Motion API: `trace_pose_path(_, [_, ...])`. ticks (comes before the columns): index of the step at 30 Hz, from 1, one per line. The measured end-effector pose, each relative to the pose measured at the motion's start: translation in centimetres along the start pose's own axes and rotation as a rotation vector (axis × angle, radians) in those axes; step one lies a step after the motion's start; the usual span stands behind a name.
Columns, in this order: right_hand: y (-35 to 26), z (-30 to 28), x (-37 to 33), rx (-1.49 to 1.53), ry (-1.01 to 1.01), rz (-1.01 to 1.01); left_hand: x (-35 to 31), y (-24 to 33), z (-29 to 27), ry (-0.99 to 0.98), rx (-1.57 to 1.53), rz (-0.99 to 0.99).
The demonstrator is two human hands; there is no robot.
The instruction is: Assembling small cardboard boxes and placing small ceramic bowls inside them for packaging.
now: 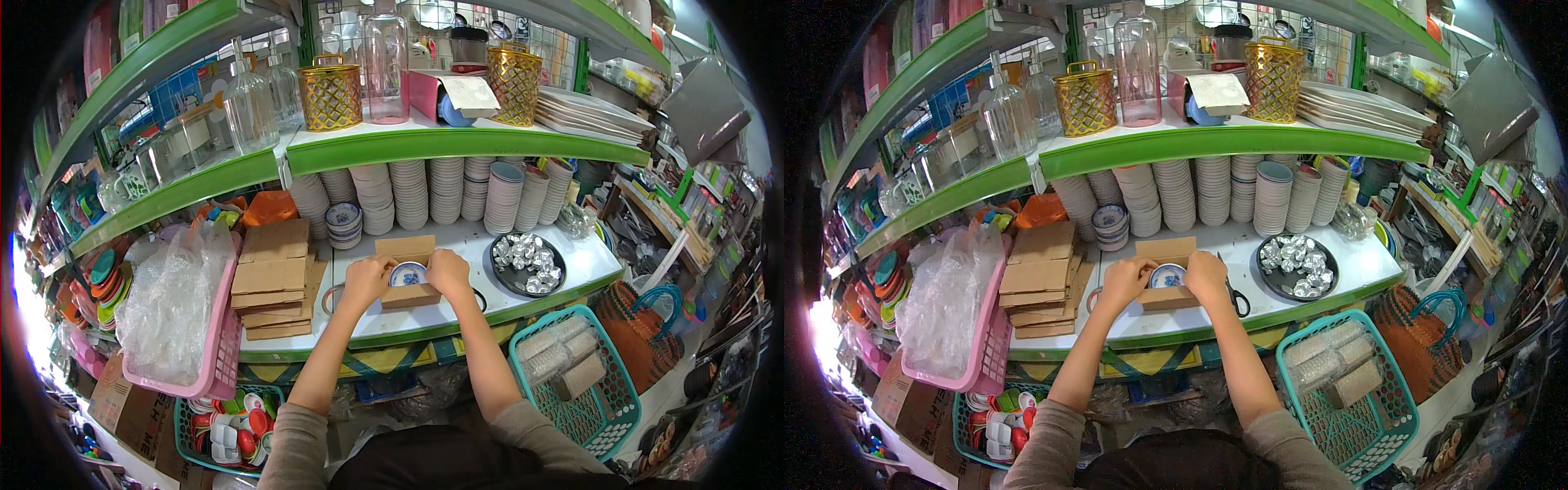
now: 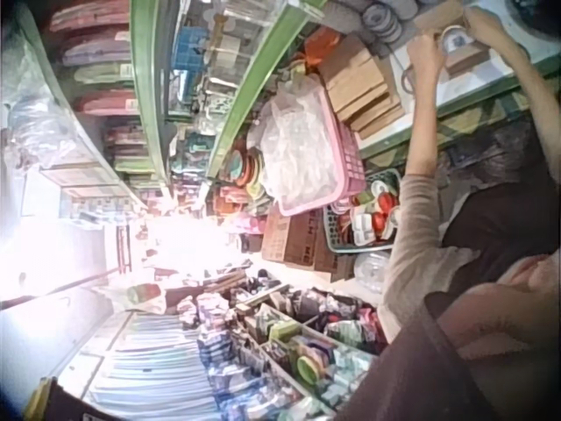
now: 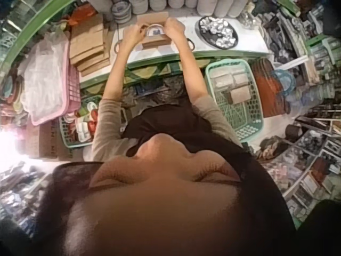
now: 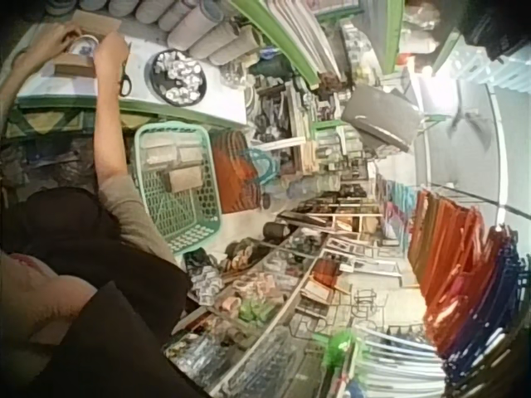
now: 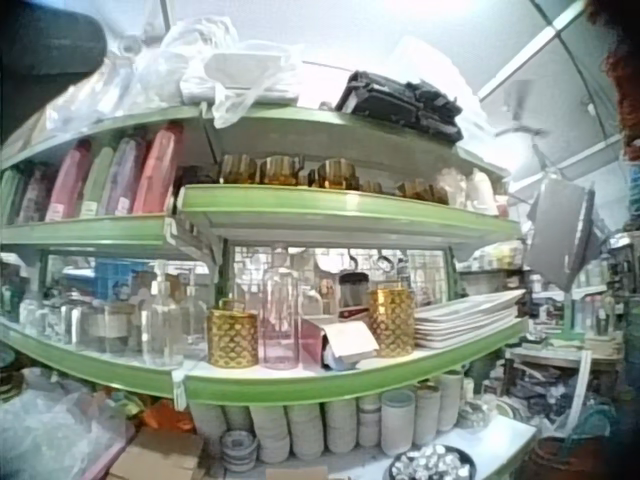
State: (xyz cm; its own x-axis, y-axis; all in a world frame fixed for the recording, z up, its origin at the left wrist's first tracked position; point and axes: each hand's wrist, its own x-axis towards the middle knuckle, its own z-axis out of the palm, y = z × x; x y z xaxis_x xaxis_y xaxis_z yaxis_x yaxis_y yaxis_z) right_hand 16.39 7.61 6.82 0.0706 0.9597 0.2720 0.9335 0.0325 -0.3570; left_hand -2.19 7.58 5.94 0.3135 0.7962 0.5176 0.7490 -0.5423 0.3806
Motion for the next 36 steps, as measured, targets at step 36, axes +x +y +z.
trace_pose_path(36, [-14.6,10.4,-20.3,0.755,0.334,-0.501,-25.2,-1.4,-7.8,0.266,-0.236,-0.092])
